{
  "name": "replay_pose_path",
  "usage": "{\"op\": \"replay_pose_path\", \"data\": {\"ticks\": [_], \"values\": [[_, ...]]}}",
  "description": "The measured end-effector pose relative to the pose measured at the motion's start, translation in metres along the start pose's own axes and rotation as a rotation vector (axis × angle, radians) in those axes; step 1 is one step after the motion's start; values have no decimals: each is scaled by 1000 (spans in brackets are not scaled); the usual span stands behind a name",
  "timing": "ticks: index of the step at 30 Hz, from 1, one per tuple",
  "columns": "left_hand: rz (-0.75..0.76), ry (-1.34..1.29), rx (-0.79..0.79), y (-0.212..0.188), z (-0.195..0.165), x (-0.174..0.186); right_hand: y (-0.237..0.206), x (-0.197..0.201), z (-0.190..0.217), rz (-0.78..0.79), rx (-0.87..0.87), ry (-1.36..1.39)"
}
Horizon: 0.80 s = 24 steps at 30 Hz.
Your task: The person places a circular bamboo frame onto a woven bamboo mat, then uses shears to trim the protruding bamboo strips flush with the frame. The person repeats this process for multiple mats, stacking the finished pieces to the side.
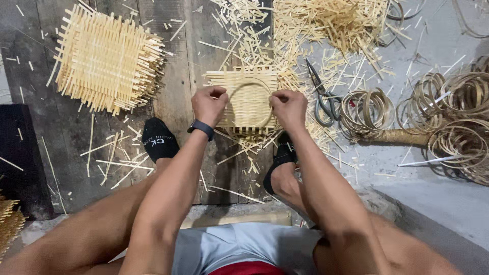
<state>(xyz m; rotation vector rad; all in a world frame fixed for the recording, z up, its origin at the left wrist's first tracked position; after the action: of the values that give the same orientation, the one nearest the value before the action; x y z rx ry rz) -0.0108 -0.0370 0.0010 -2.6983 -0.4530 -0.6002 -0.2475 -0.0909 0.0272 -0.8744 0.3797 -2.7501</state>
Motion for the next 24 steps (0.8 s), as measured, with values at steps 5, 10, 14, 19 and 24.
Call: {"op": "replay_pose_path", "data": {"ticks": [5, 10, 14, 19, 24], "values": [[-60, 150, 16, -1, 16, -8, 8, -19, -12, -105, 122, -168], [28, 177, 180, 4, 18, -8, 6, -19, -14, -72, 25, -164], [-10, 177, 143, 11, 14, -11, 9, -16, -15, -12, 47, -110], [-30, 195, 185, 11, 12, -14, 11, -16, -17, -24, -11, -50], [-4, 110, 190, 9, 17, -10, 11, -16, -17, -21, -78, -62]]}}
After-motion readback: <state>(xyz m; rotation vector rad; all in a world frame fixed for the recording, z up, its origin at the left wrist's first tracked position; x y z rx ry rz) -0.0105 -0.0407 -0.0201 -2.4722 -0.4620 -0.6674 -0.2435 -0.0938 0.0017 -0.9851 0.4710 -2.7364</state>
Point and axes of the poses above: each hand's wrist, its own y-axis towards the middle knuckle, its own x-axis out of the back of the hand, z = x × y, the point moved 1 cm from there along y, towards the middle knuckle, and after that the axes turned 7 degrees about z, right-handed, at the moved point
